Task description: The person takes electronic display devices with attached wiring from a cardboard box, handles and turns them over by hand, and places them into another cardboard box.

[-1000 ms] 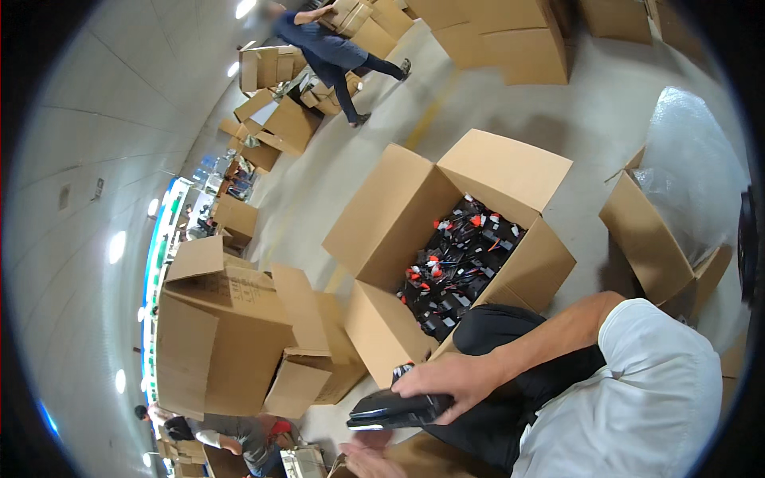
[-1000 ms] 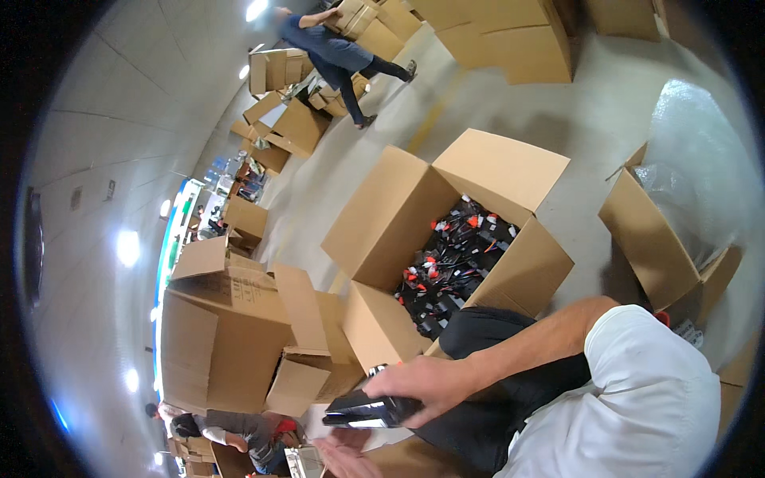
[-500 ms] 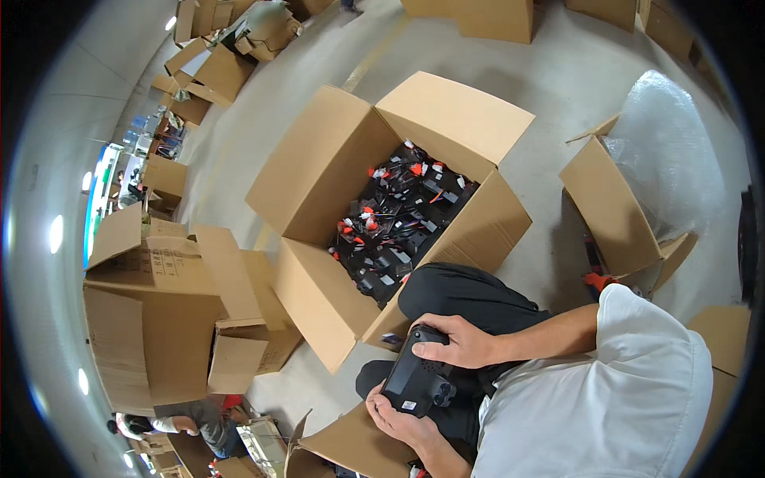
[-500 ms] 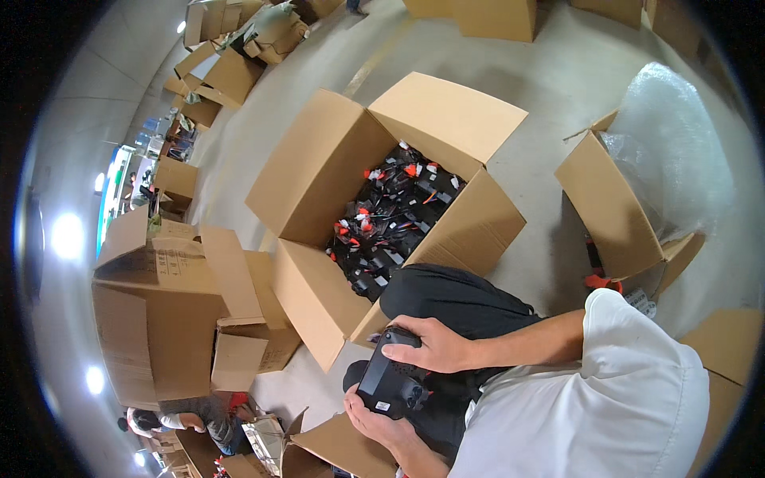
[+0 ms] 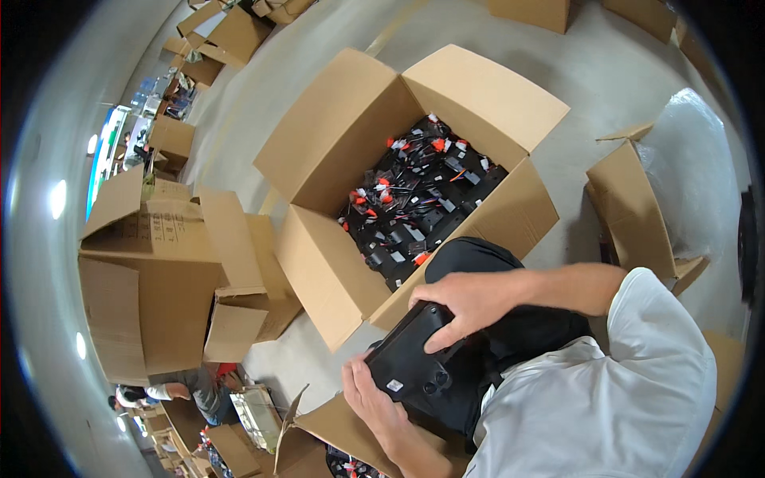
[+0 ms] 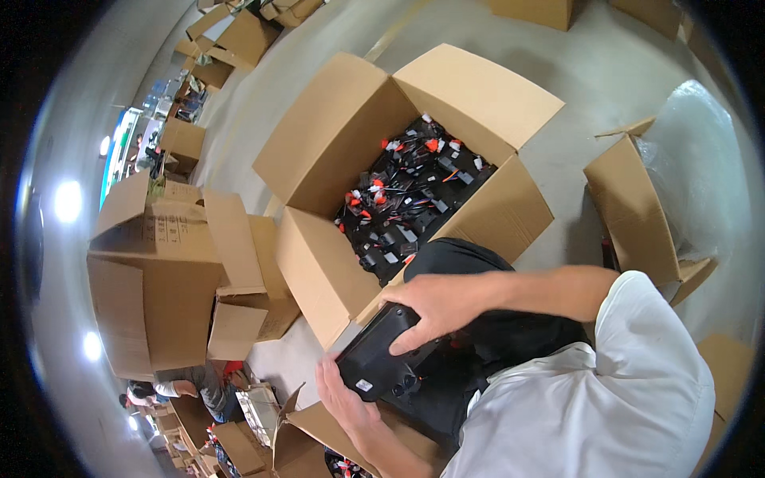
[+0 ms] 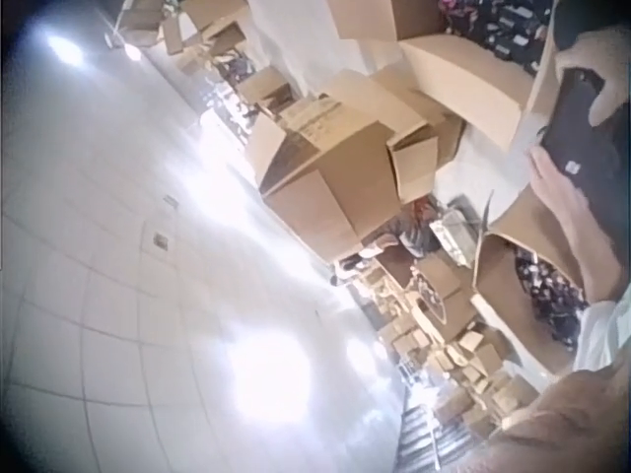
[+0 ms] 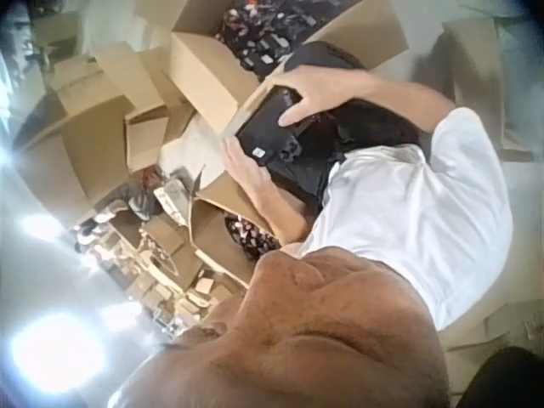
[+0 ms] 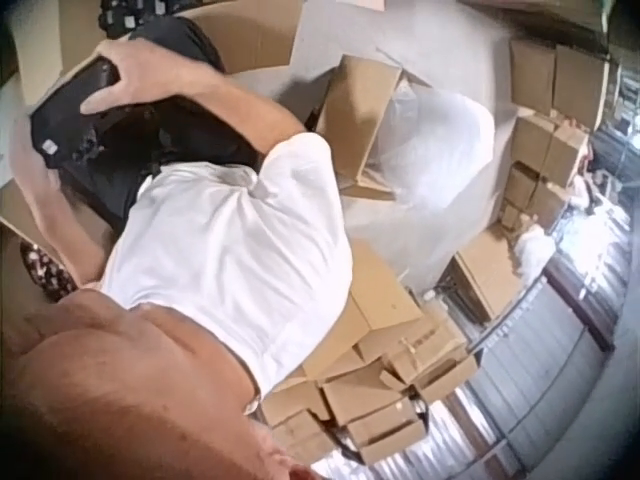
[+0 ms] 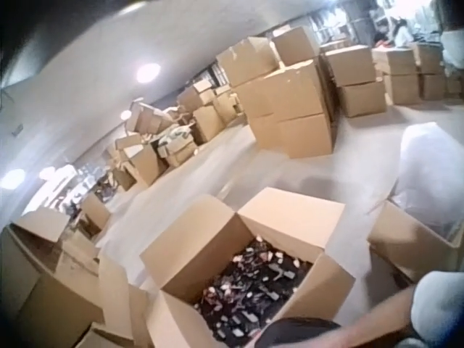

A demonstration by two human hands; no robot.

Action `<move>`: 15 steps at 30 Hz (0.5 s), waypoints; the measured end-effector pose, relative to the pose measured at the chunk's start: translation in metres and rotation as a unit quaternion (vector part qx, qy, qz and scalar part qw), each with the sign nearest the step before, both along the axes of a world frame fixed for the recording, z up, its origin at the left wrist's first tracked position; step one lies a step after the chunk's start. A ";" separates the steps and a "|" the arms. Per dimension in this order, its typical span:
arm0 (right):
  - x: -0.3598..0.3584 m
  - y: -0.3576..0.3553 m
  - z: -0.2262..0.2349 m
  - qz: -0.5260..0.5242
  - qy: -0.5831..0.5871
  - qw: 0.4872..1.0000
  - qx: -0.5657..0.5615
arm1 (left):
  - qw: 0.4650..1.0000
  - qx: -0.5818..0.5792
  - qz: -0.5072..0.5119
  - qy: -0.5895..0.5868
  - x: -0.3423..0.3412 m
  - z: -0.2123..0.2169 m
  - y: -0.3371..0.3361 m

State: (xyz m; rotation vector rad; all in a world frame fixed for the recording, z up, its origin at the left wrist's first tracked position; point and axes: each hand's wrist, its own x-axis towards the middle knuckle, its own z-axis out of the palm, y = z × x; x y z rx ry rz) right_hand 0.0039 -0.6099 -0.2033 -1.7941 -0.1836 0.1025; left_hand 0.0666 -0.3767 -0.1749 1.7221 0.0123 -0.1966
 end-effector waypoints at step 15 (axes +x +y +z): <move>0.262 -0.083 -0.144 -0.217 0.182 0.903 0.324 | 0.964 -0.147 -0.180 0.131 0.108 -0.103 -0.014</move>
